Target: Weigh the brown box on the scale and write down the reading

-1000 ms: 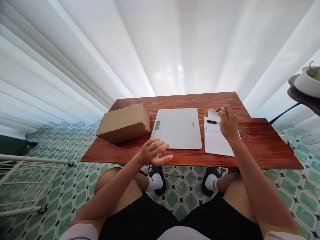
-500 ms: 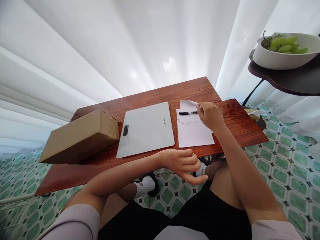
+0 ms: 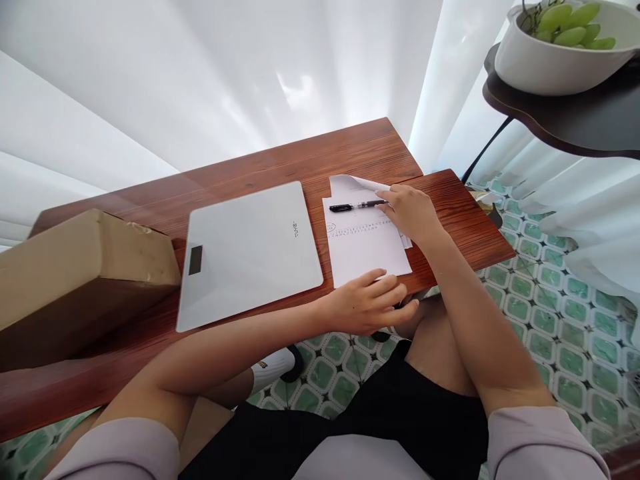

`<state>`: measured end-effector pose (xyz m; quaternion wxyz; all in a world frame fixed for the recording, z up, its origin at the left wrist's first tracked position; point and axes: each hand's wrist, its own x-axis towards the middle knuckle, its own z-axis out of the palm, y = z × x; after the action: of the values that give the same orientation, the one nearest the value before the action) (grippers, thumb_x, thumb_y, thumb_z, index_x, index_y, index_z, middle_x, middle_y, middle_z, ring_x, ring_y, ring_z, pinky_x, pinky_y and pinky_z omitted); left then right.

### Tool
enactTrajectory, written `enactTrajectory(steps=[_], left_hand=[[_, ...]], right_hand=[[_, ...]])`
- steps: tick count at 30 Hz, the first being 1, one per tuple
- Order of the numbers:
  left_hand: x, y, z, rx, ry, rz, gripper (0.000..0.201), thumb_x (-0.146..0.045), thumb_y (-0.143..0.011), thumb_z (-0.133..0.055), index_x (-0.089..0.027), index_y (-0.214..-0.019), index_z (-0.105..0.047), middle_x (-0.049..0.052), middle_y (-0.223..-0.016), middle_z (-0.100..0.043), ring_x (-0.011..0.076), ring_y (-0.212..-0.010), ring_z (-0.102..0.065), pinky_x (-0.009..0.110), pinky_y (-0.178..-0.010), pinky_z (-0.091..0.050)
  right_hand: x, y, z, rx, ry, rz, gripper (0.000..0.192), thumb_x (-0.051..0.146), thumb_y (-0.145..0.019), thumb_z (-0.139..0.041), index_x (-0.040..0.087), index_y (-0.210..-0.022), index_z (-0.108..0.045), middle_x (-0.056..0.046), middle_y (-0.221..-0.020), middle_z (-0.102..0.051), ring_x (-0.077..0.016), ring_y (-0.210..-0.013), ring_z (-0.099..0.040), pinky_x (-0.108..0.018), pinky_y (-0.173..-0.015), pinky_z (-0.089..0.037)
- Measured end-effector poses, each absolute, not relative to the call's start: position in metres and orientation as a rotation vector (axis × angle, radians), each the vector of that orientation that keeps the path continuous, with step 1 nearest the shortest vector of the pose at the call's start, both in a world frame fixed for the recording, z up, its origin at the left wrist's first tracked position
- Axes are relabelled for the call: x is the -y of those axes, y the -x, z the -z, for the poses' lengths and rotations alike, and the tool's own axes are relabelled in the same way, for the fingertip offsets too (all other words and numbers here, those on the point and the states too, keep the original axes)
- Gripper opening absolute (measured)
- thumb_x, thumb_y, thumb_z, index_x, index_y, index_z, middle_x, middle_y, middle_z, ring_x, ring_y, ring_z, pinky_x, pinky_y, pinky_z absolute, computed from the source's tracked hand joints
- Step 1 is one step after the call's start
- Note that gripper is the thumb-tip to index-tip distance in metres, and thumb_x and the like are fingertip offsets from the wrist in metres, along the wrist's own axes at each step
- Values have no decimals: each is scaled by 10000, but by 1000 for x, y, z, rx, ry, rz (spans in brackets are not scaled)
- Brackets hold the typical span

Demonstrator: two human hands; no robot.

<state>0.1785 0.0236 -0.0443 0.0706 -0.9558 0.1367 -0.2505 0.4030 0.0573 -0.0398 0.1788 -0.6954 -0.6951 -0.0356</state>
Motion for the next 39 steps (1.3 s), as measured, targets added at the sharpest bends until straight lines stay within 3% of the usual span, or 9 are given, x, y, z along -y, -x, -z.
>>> enactTrajectory(steps=[11,18,23,27,30,33,36,39], left_hand=[[-24,-180,50,-248,3069,683,309,-171,-969,-414,-98,-1190,-617,134,-1146,-603,275,-1004,-533,413,-835,-405],[-25,-180,51,-190,3159,594,214,-160,-938,-432,-115,-1058,-603,122,-1036,-591,264,-928,-536,394,-787,-390],[-26,-179,51,-190,3162,585,147,-154,-929,-451,-123,-980,-585,113,-971,-566,257,-907,-528,385,-783,-396],[-26,-180,51,-184,3172,587,137,-152,-917,-457,-119,-979,-575,116,-982,-560,268,-923,-517,390,-779,-407],[-26,-180,50,-189,3192,553,138,-151,-909,-462,-119,-983,-574,110,-980,-558,264,-919,-519,392,-784,-415],[-26,-181,49,-174,3196,528,125,-157,-913,-473,-126,-976,-576,113,-980,-565,261,-915,-522,391,-785,-420],[-26,-181,49,-167,3192,533,120,-155,-912,-477,-130,-968,-581,114,-977,-572,261,-915,-526,388,-787,-423],[-26,-181,49,-174,3201,524,118,-157,-904,-487,-130,-968,-583,115,-979,-574,261,-914,-529,389,-786,-427]], right_hand=[[-51,-404,46,1921,2002,175,161,303,-988,-664,260,-1099,-772,-49,-986,-724,-259,-833,-645,-339,-583,-316],[-50,-400,42,1943,2045,336,194,265,-1048,-521,200,-1067,-703,-92,-1000,-701,-287,-908,-650,-350,-596,-339],[-46,-403,37,1718,2062,385,196,319,-1075,-467,179,-1093,-604,-103,-987,-693,-286,-855,-665,-360,-597,-379],[-39,-405,36,1524,1848,175,151,350,-994,-590,211,-1006,-530,-36,-756,-627,-231,-664,-639,-365,-606,-445],[-35,-398,37,1429,1610,-225,227,391,-945,-644,241,-875,-489,-18,-715,-623,-201,-611,-640,-355,-599,-515],[-33,-392,41,1302,1507,-619,347,457,-886,-725,248,-791,-465,-17,-669,-670,-200,-575,-663,-306,-486,-502],[-32,-391,45,1261,1490,-708,451,526,-859,-758,243,-709,-440,10,-570,-635,-151,-453,-584,-261,-407,-446],[-32,-392,47,1279,1468,-720,426,558,-894,-725,235,-731,-499,38,-507,-579,-113,-368,-480,-249,-375,-413]])
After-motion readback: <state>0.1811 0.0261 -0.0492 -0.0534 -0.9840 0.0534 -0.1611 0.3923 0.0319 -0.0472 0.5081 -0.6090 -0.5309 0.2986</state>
